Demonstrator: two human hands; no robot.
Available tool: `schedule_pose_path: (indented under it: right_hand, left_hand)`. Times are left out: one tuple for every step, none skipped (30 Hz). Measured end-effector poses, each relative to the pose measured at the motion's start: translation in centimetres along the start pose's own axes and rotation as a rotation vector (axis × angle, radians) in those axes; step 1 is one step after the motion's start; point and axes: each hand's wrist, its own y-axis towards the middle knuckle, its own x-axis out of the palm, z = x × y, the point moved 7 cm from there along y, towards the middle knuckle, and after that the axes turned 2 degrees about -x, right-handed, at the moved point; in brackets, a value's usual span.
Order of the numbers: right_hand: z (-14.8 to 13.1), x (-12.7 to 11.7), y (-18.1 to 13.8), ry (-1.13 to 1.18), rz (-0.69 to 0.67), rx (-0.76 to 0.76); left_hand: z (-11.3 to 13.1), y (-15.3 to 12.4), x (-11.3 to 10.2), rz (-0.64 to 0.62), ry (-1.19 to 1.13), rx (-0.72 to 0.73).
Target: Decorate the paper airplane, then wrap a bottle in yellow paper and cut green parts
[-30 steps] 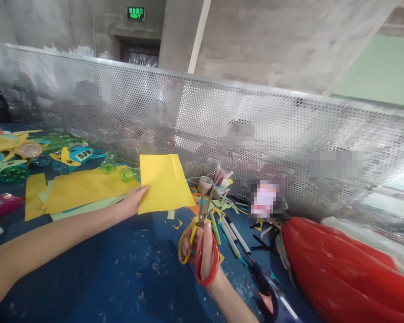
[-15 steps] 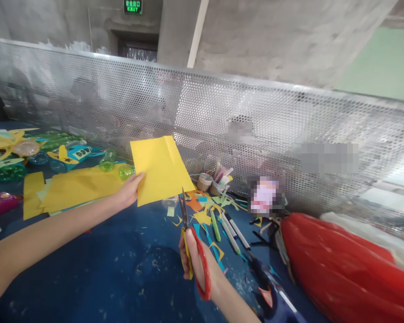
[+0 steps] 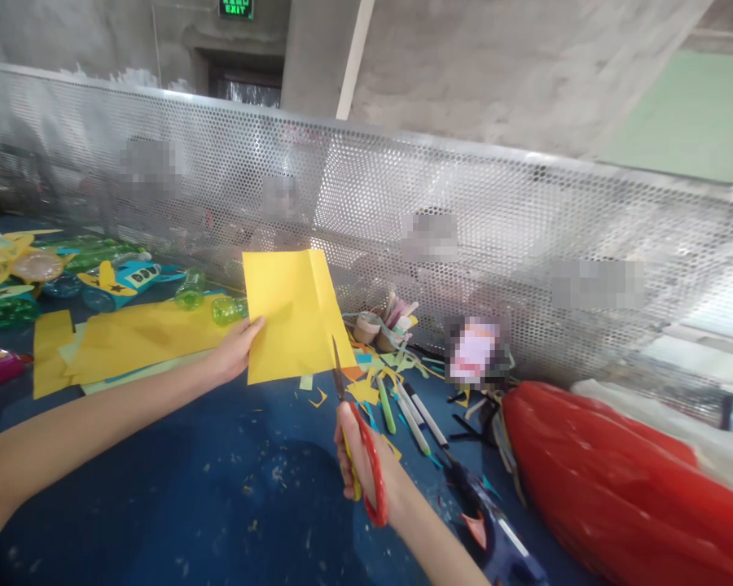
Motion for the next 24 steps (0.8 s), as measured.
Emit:
schedule_pose_path:
  right_hand:
    - [0.0, 0.1, -0.1, 0.002, -0.002, -0.002]
    - [0.0, 0.1, -0.1, 0.003, 0.000, -0.005]
    - [0.1, 0.0, 0.0, 0.002, 0.004, -0.004]
    - [0.3, 0.0, 0.1, 0.003, 0.007, 0.004]
    - [0.5, -0.1, 0.2, 0.008, 0.009, 0.012]
    - [0.7, -0.1, 0.4, 0.013, 0.010, 0.021]
    - [0.9, -0.2, 0.5, 0.016, 0.014, 0.033]
    - [1.1, -0.3, 0.6, 0.016, 0.018, 0.045]
    - [1.2, -0.4, 0.7, 0.011, 0.022, 0.048]
    - [1.2, -0.5, 0.7, 0.004, 0.024, 0.046]
    - [1.1, -0.5, 0.7, -0.002, 0.026, 0.041]
    - [1.0, -0.5, 0.6, -0.004, 0.025, 0.039]
    - [0.8, -0.4, 0.5, -0.001, 0.023, 0.038]
    - [0.7, -0.4, 0.4, 0.003, 0.020, 0.037]
    - [0.5, -0.4, 0.2, 0.007, 0.019, 0.033]
    - [0.3, -0.3, 0.1, 0.009, 0.020, 0.027]
    - [0.0, -0.3, 0.0, 0.008, 0.019, 0.017]
    - [-0.1, -0.3, -0.1, 0.009, 0.018, 0.007]
    - [-0.2, -0.3, -0.1, 0.010, 0.016, 0.000]
    - [-0.3, -0.3, -0.1, 0.016, 0.014, -0.002]
    - [-0.2, -0.3, 0.0, 0.024, 0.010, 0.002]
    - [0.0, -0.2, 0.0, 0.031, 0.006, 0.009]
    - [0.2, -0.3, 0.2, 0.034, 0.006, 0.018]
    - [0.3, -0.3, 0.3, 0.034, 0.008, 0.026]
  left_hand:
    - [-0.1, -0.1, 0.1, -0.008, 0.004, 0.000]
    - [-0.1, -0.1, 0.1, -0.015, 0.007, -0.001]
    - [-0.2, -0.1, 0.1, -0.022, 0.010, -0.001]
    - [-0.3, -0.1, 0.1, -0.028, 0.012, -0.002]
    - [-0.3, -0.1, 0.1, -0.033, 0.013, -0.003]
    - [-0.4, -0.1, 0.0, -0.038, 0.014, -0.003]
    - [-0.5, -0.1, 0.0, -0.041, 0.014, -0.004]
    - [-0.5, -0.1, 0.0, -0.044, 0.014, -0.004]
    - [-0.5, -0.1, 0.0, -0.047, 0.013, -0.003]
    - [-0.5, -0.2, 0.1, -0.050, 0.012, -0.002]
    - [-0.5, -0.2, 0.1, -0.053, 0.010, -0.001]
    - [-0.5, -0.2, 0.1, -0.054, 0.008, 0.001]
    - [-0.5, -0.2, 0.2, -0.054, 0.007, 0.002]
    - [-0.4, -0.2, 0.2, -0.054, 0.005, 0.004]
    - [-0.4, -0.2, 0.2, -0.054, 0.004, 0.006]
    - [-0.4, -0.1, 0.1, -0.054, 0.004, 0.007]
    - [-0.4, -0.1, 0.1, -0.055, 0.004, 0.008]
    - [-0.5, -0.1, 0.1, -0.056, 0.004, 0.009]
    - [-0.5, 0.0, 0.0, -0.058, 0.004, 0.008]
    - [-0.6, 0.0, 0.0, -0.060, 0.004, 0.007]
    - [-0.6, 0.0, 0.0, -0.061, 0.003, 0.006]
    - [-0.7, 0.1, -0.1, -0.062, 0.002, 0.005]
    - [-0.7, 0.1, -0.1, -0.062, 0.001, 0.004]
    - [-0.7, 0.1, -0.1, -0.062, 0.000, 0.002]
